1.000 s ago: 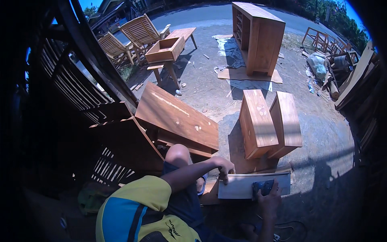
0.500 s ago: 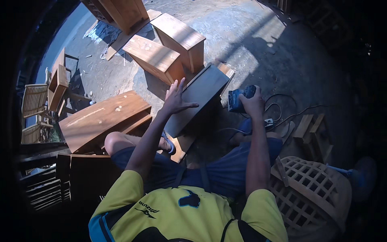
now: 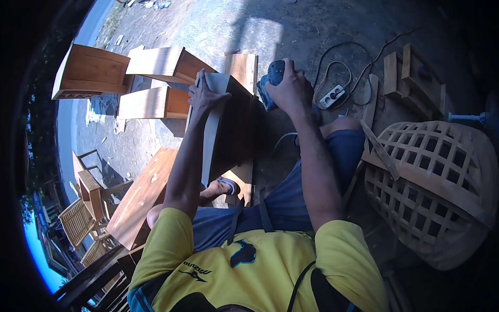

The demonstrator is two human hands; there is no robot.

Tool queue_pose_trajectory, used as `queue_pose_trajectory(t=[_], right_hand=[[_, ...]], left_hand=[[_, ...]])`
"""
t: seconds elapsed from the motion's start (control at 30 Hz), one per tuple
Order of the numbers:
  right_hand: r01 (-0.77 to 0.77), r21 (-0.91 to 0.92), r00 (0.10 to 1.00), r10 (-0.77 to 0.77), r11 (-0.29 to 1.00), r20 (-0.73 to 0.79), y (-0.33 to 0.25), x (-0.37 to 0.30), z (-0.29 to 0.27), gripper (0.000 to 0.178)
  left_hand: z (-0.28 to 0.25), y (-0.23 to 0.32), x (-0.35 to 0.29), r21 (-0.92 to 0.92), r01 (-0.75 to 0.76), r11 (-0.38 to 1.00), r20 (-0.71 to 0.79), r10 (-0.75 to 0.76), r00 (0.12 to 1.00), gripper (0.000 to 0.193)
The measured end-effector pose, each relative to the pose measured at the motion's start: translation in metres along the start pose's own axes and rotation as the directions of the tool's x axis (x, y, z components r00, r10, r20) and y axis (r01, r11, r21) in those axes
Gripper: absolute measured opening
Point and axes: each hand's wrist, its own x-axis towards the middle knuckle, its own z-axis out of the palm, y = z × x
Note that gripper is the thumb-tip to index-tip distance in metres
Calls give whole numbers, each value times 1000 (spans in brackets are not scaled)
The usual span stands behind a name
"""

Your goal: The person sands the wooden surfaces and edges of a wooden drawer and the interior of a furniture frame using a power sander.

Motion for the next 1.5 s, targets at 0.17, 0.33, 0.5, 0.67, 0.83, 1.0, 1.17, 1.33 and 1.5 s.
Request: queue_pose_trajectory(t=[0.17,0.33,0.5,0.67,0.83,1.0,1.17,1.33,1.5], right_hand=[[-67,64,995,72,996,-76,13,3,-22,86],[-68,101,980,86,993,-182,18,5,-35,83],[-13,94,962,38,996,-272,27,12,-32,83],[-68,104,983,84,992,-160,22,7,-30,84],[-1,75,981,15,997,-194,34,5,-29,82],[23,46,982,-14,999,-188,37,1,-27,81],[77,58,985,-67,995,-158,37,7,-21,80],[251,79,959,-236,965,-157,11,-4,-13,76],[397,117,916,-386,910,-105,-24,-27,-10,74]], left_hand=[[-16,-9,-38,-79,-41,996,-74,35,997,144],[-63,-55,-94,-282,-255,925,-328,156,932,140],[-103,-46,-99,-312,-294,903,-500,107,860,123],[-106,-21,-82,-459,-361,811,-587,28,809,122],[-69,-14,-80,-441,-473,762,-693,46,719,133],[-26,-43,-88,-456,-470,756,-690,34,723,136],[-10,-62,-121,-454,-497,739,-689,63,722,144],[25,-99,-172,-445,-357,822,-626,0,780,161],[56,-132,-220,-625,-171,762,-457,-179,871,172]])
